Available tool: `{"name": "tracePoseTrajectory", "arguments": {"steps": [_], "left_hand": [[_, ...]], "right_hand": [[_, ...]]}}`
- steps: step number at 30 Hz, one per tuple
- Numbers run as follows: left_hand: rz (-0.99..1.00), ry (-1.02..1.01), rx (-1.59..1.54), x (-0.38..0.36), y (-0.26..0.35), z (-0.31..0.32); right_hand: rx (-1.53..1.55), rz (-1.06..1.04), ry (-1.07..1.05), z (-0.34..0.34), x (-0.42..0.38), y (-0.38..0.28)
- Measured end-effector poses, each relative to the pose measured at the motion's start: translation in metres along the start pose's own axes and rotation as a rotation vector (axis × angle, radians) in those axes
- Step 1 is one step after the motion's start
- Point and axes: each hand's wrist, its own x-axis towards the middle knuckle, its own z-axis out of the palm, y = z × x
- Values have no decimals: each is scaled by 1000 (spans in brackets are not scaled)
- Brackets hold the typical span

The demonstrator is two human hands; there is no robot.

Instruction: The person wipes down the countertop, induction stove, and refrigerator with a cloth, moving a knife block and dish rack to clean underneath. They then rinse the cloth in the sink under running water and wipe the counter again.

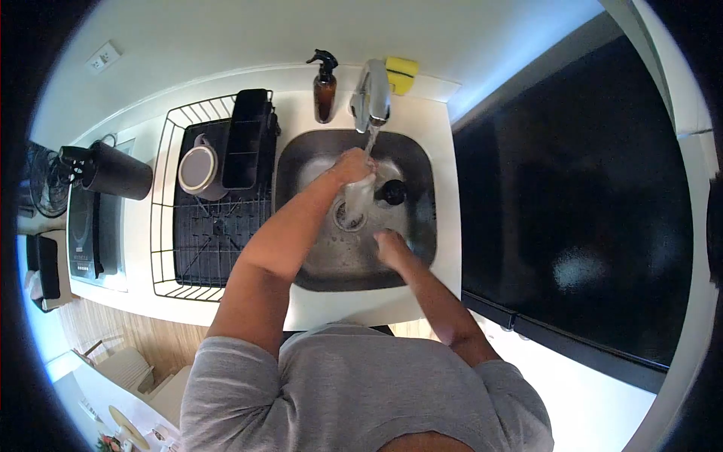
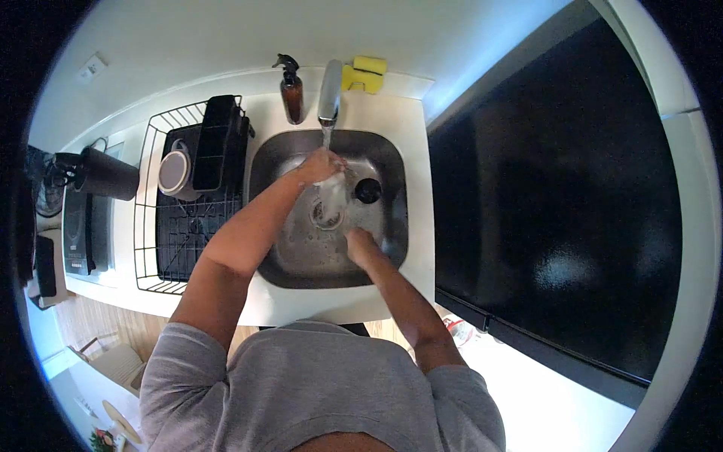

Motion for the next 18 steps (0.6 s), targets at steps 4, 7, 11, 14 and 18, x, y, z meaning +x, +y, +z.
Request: {"name": "tracePoseTrajectory", "arguments": {"steps": [4,7,11,14,18], "left_hand": [[104,16,122,24,-55,30],[-67,-16,53,-10,8,-6],[-94,-31,2,-18,5,-5],[-91,-37,-14,-13,-1,-15],[-237,-22,23,-21,2,-22]], "right_hand": [[441,-156,131,1,-13,1],[559,-376,290,-99,-45,-38],[1066,-597,435,-192,-127,-69],[842,-843,805,-219,-177,-55],[1335,-1285,1060,-230,-197,-96]]}}
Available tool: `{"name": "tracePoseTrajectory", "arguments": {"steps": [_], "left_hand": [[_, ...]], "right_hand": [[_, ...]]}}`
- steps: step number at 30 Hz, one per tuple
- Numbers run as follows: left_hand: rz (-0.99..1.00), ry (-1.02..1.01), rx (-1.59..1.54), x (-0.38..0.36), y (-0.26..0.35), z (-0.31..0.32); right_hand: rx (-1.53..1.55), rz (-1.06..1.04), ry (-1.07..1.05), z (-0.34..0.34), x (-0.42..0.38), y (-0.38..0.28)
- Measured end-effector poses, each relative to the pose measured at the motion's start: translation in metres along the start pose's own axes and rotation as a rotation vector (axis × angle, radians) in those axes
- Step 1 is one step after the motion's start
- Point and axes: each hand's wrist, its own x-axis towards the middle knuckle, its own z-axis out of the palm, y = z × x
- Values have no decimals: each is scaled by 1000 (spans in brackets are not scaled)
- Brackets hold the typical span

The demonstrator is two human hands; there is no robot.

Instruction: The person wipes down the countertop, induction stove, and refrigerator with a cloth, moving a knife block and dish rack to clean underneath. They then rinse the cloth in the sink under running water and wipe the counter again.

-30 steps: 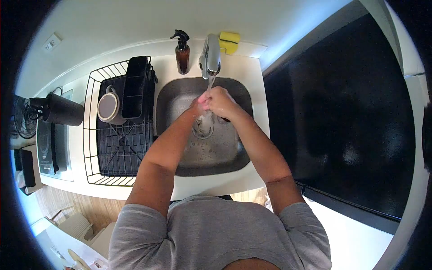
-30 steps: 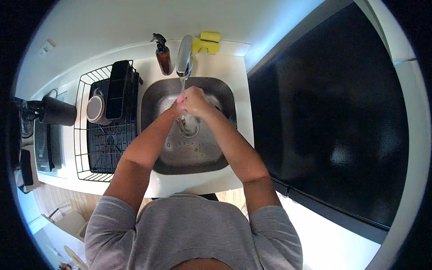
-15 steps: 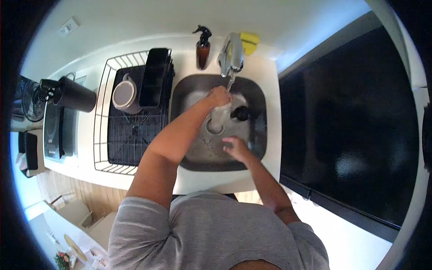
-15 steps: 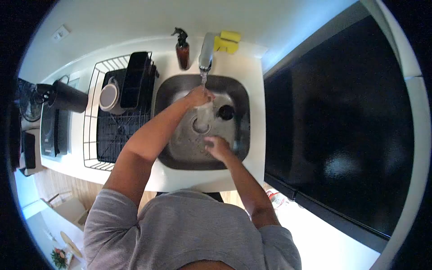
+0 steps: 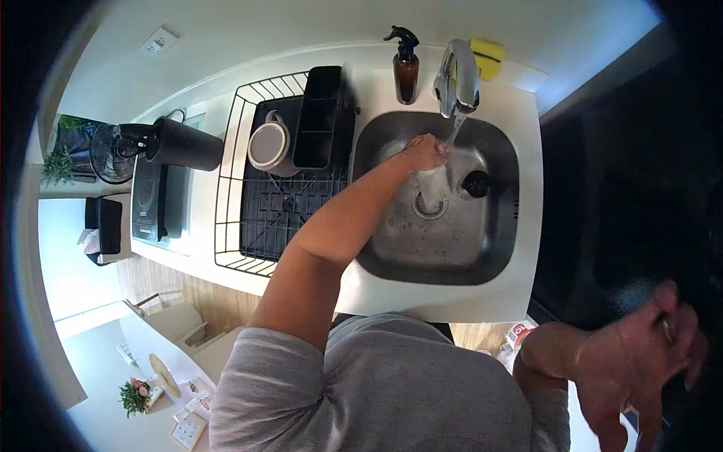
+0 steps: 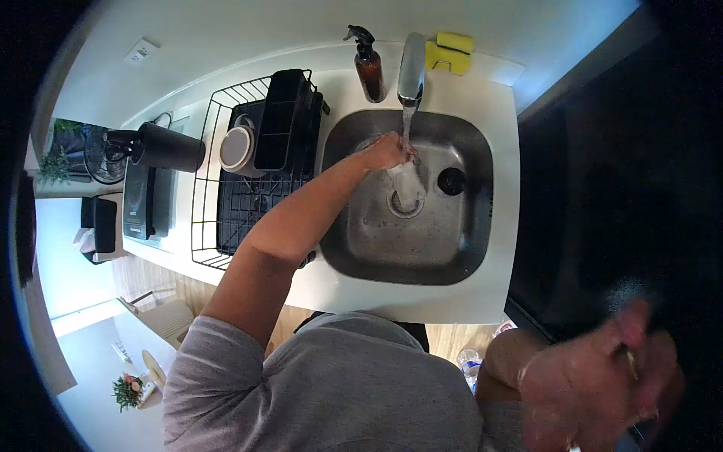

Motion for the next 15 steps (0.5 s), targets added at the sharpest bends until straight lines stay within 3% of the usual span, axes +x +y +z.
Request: {"name": "tracePoseTrajectory", "arguments": {"steps": [1,3,8,10,11,12,14,15], "left_hand": [[-46,-16,-103,-4,2,-1],[-61,-12,-87,-2,-2,-1],[-38,31,-143,4,-17,10],[-14,26,-123,5,-17,9],[-14,22,-127,5,-16,9],[-47,32,-120,5,-15,9],[-83,37,-117,6,-15,11],[-72,23,-120,9,-17,11]], "right_hand": [[2,4,8,1,14,-9],[-353,102,-587,-1,44,-26],[-415,-22,-579,34,46,-2],[-445,-96,-578,14,44,-27],[-459,-132,-574,39,51,7],[-474,-167,-569,24,47,-14],[-501,-235,-559,-105,22,-172],[-513,-273,-555,-58,31,-116]]}}
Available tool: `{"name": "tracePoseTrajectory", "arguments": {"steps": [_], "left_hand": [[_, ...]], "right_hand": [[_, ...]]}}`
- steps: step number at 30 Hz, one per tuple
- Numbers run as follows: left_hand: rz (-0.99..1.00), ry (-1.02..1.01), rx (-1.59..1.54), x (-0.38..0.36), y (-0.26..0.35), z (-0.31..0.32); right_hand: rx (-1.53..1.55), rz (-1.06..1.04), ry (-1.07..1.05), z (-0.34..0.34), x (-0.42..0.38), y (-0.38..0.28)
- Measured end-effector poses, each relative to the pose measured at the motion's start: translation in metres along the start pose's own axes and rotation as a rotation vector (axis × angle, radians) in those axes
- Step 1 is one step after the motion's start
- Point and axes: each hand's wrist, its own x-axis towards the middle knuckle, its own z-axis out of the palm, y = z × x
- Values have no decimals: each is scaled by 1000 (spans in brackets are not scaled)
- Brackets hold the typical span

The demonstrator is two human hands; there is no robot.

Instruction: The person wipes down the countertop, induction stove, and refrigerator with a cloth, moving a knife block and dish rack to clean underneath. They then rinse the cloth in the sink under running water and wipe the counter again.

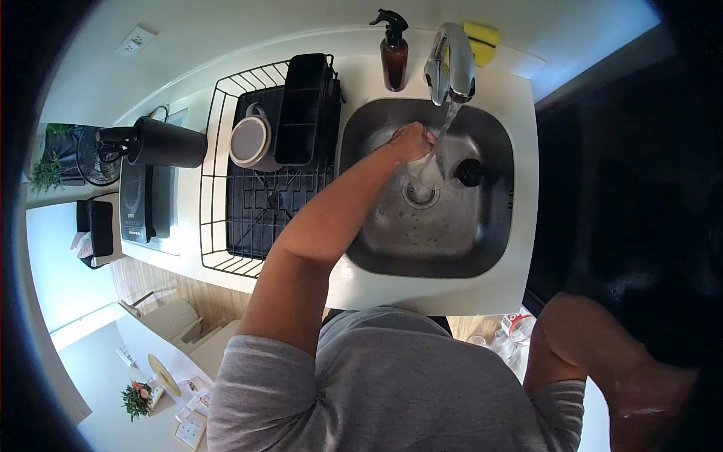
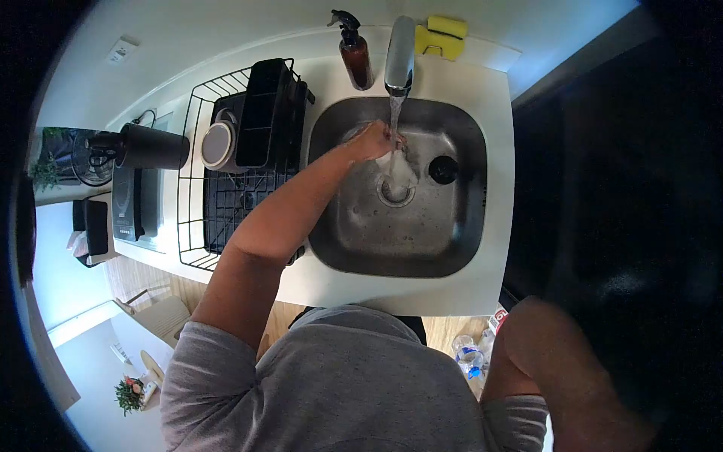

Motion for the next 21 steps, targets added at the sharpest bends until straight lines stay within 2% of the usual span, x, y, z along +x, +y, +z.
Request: {"name": "tracePoseTrajectory", "arguments": {"steps": [1,3,4,5,6,7,11,14,16,20,21], "left_hand": [[9,-14,-2,1,-1,0],[7,-19,-1,0,0,-1],[14,-27,-1,-1,4,-2],[12,-26,-4,-6,13,-6],[-24,-19,14,-12,22,-10],[-60,-11,34,-16,27,-13],[-60,46,-31,-11,22,-8],[-51,16,30,-12,28,-6],[68,12,70,-12,21,-3],[-27,28,82,-10,35,1],[20,92,85,-16,37,2]], "right_hand": [[-21,-30,11,32,15,19],[-52,-92,37,-31,-13,-12],[-70,-124,48,-36,-16,-20],[-89,-155,58,18,9,6],[-108,-184,71,-48,-21,-31],[-128,-216,85,50,22,22],[-179,-367,145,86,36,31],[-201,-496,200,97,41,43],[-195,-589,239,101,45,56],[-209,-746,248,106,53,69],[361,-708,149,117,37,67]]}}
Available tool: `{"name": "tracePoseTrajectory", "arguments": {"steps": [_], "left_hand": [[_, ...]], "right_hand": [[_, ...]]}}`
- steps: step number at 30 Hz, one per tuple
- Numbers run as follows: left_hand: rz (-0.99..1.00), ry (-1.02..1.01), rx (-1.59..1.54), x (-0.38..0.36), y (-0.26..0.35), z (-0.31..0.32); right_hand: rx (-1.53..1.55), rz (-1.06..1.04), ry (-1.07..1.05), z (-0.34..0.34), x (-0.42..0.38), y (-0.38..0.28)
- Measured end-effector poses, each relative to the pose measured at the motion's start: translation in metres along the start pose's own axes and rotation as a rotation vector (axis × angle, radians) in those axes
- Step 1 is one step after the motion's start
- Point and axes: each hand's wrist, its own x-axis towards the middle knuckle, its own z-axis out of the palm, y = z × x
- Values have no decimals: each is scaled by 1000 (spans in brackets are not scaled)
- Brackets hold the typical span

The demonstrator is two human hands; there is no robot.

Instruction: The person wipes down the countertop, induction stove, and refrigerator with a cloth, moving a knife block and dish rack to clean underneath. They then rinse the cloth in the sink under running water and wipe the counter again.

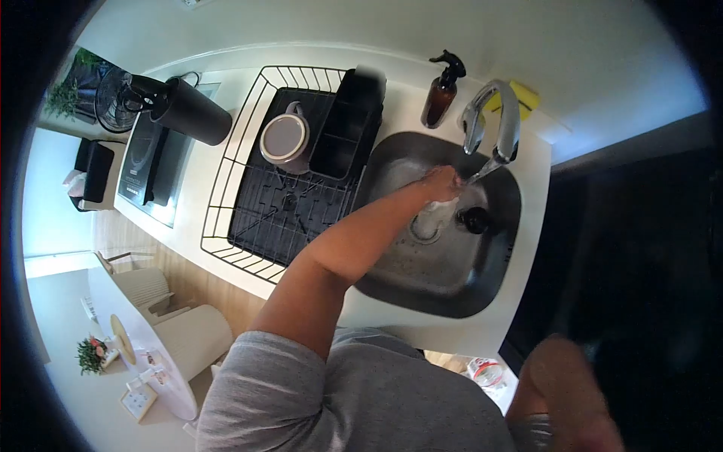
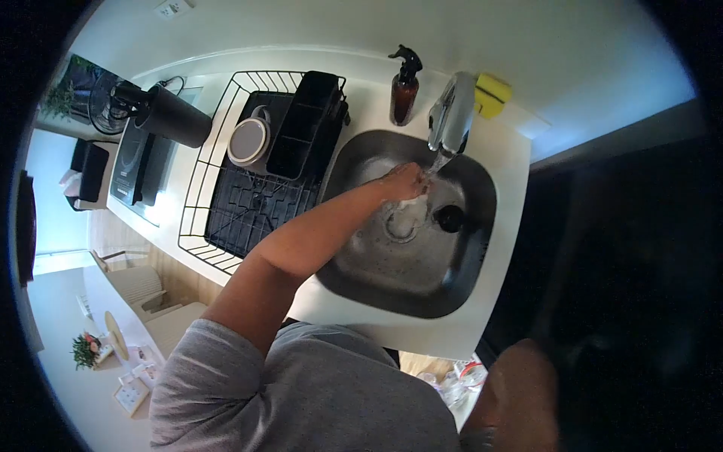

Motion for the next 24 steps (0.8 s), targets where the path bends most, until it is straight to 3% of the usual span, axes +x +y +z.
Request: {"name": "tracePoseTrajectory", "arguments": {"steps": [1,3,4,5,8,9,10,11,13,16,18,20,21,22,23,24], "left_hand": [[45,63,2,-6,2,-1],[101,134,-2,-4,1,-4],[130,72,-116,2,-4,0],[159,4,-225,6,-8,2],[262,-28,-146,2,-2,-11],[277,-44,-156,-1,3,-15],[266,-40,-109,-5,8,-20],[253,-34,-57,-10,15,-28],[234,-16,-77,-38,46,-51],[227,63,-159,-54,50,-53],[249,121,-215,-57,45,-53],[179,374,-675,-61,37,-45],[181,368,-678,-59,34,-38],[21,461,-1114,-57,26,-28],[-159,544,-1545,-56,17,-17],[-159,544,-1546,-53,5,-5]], "right_hand": [[543,105,103,9,-12,-7],[-776,-51,-35,19,-35,18],[-774,-60,-51,18,-51,24],[-766,228,-95,18,-73,26],[-714,1116,-210,15,-166,16],[-502,1422,7,9,-225,14],[-536,1584,-5,9,-264,22],[-326,1699,345,15,-306,24],[-7,1838,427,20,-348,23],[148,1857,320,24,-379,13],[143,2292,28,21,-412,-5],[-40,2275,50,26,-408,-13],[-202,2247,54,32,-407,-17],[-203,2248,52,40,-394,-16],[-145,2081,435,51,-368,-11],[-87,1869,791,61,-352,-6]]}}
